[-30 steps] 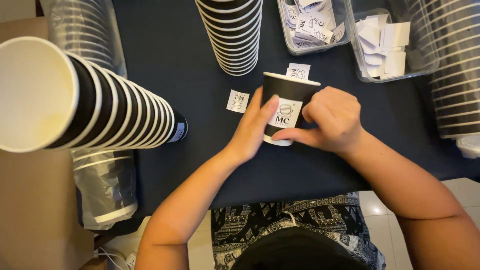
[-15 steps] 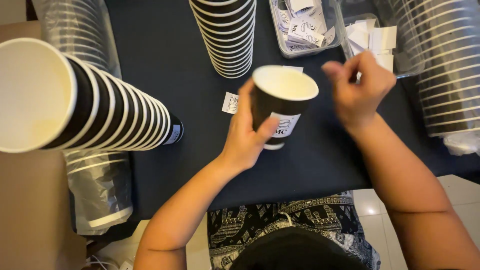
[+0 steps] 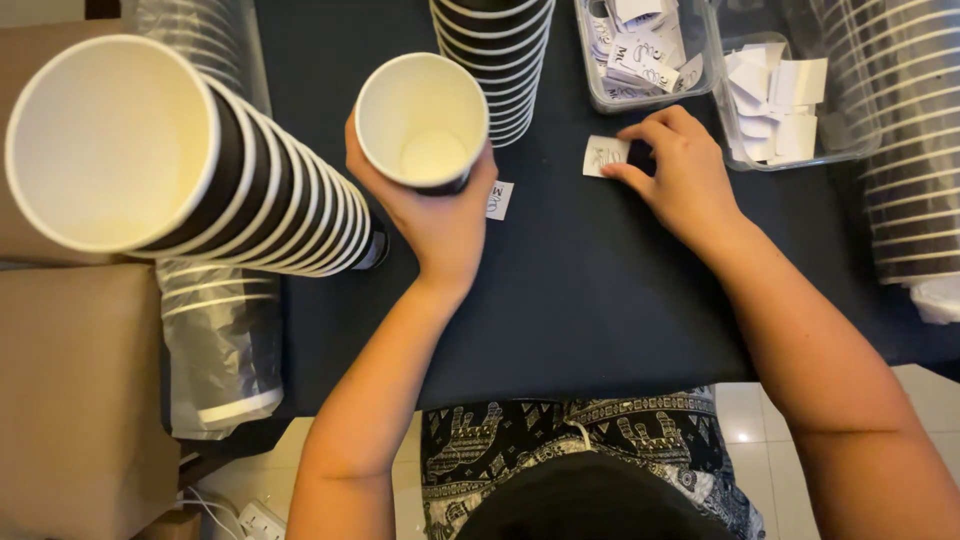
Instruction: Applying logo stickers to black paper coffee cups
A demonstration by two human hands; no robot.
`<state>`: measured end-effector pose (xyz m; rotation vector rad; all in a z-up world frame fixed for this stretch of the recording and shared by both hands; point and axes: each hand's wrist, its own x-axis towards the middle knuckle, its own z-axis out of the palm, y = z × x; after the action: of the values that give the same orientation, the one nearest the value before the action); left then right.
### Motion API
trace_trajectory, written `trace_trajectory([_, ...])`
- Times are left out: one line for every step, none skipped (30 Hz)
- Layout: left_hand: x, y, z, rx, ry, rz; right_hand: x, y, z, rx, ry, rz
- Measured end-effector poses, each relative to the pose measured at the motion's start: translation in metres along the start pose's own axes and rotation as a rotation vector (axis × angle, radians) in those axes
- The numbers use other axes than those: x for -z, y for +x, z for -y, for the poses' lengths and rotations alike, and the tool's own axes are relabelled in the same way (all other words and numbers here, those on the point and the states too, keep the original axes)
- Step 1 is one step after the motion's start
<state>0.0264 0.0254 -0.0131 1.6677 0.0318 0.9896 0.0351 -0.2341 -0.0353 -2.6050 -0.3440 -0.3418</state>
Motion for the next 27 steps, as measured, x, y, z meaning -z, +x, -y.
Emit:
trace_trajectory([-0.001,0.001,0.006,-0.001,0.001,-0.002,-0.002,0.001,-0.003,0.002,0.001,0.0])
trace_trajectory([-0.003,0.002,0.012,0.061,-0.002,-0.007,-0.003,0.001,-0.007,-0.014,0.009,-0.018])
trace_trajectory([-0.004,0.003,0.018,0.125,-0.007,-0.012,-0.005,0.001,-0.011,-0.031,0.016,-0.035])
trace_trajectory([-0.005,0.004,0.022,0.125,-0.007,-0.012,-0.006,0.001,-0.015,-0.031,0.016,-0.034])
trace_trajectory([-0.005,0.005,0.026,0.127,0.033,-0.03,-0.007,0.002,-0.019,-0.016,0.021,-0.04])
trace_trajectory([-0.005,0.007,0.03,0.129,0.073,-0.048,-0.008,0.002,-0.023,-0.001,0.026,-0.045])
trace_trajectory([-0.004,0.009,0.024,0.129,0.074,-0.05,-0.004,0.003,-0.021,0.0,0.026,-0.044])
trace_trajectory([-0.002,0.012,0.017,0.195,0.107,-0.025,0.0,0.004,-0.019,0.008,0.06,-0.023])
trace_trajectory([-0.001,0.015,0.011,0.261,0.139,0.002,0.004,0.004,-0.017,0.014,0.094,-0.004])
trace_trajectory([-0.001,0.015,0.008,0.261,0.14,0.002,0.006,0.005,-0.016,0.015,0.094,-0.004])
trace_trajectory([0.0,0.016,0.006,0.233,0.166,0.002,0.008,0.004,-0.016,0.041,0.088,-0.014])
trace_trajectory([0.0,0.016,0.003,0.205,0.192,0.003,0.011,0.004,-0.016,0.066,0.082,-0.024])
trace_trajectory([0.001,0.015,0.0,0.204,0.191,0.005,0.015,0.004,-0.012,0.064,0.082,-0.025])
trace_trajectory([0.001,0.014,-0.003,0.144,0.178,0.024,0.02,0.004,-0.009,0.08,0.11,-0.054])
trace_trajectory([0.002,0.012,-0.006,0.085,0.165,0.043,0.024,0.005,-0.005,0.096,0.137,-0.082])
trace_trajectory([0.003,0.008,-0.007,0.084,0.164,0.045,0.031,0.004,0.006,0.094,0.138,-0.083])
trace_trajectory([0.004,0.004,-0.008,-0.049,0.183,0.071,0.038,0.004,0.017,-0.054,0.243,-0.05])
trace_trajectory([0.006,0.0,-0.009,-0.182,0.2,0.098,0.045,0.004,0.027,-0.203,0.35,-0.013])
trace_trajectory([0.007,-0.013,0.006,-0.182,0.2,0.1,0.047,0.004,0.03,-0.204,0.35,-0.014])
trace_trajectory([0.008,-0.026,0.02,-0.599,0.41,0.119,0.048,0.004,0.033,-0.226,0.459,0.045])
trace_trajectory([0.009,-0.039,0.036,-1.021,0.61,0.132,0.05,0.003,0.036,-0.25,0.568,0.103])
trace_trajectory([0.006,-0.032,0.013,-1.022,0.607,0.135,0.052,0.003,0.039,-0.253,0.568,0.101])
trace_trajectory([0.005,-0.027,-0.01,-0.858,0.326,0.397,0.055,0.003,0.043,-0.17,0.558,0.151])
trace_trajectory([0.003,-0.021,-0.032,-0.674,0.04,0.639,0.058,0.003,0.047,-0.087,0.546,0.2])
trace_trajectory([-0.001,-0.023,-0.028,-0.671,0.042,0.639,0.055,0.001,0.046,-0.087,0.547,0.203])
trace_trajectory([-0.006,-0.026,-0.024,-0.494,-0.105,0.683,0.053,-0.001,0.046,-0.051,0.65,0.206])
trace_trajectory([-0.01,-0.027,-0.02,-0.317,-0.248,0.721,0.051,-0.001,0.045,-0.013,0.755,0.207])
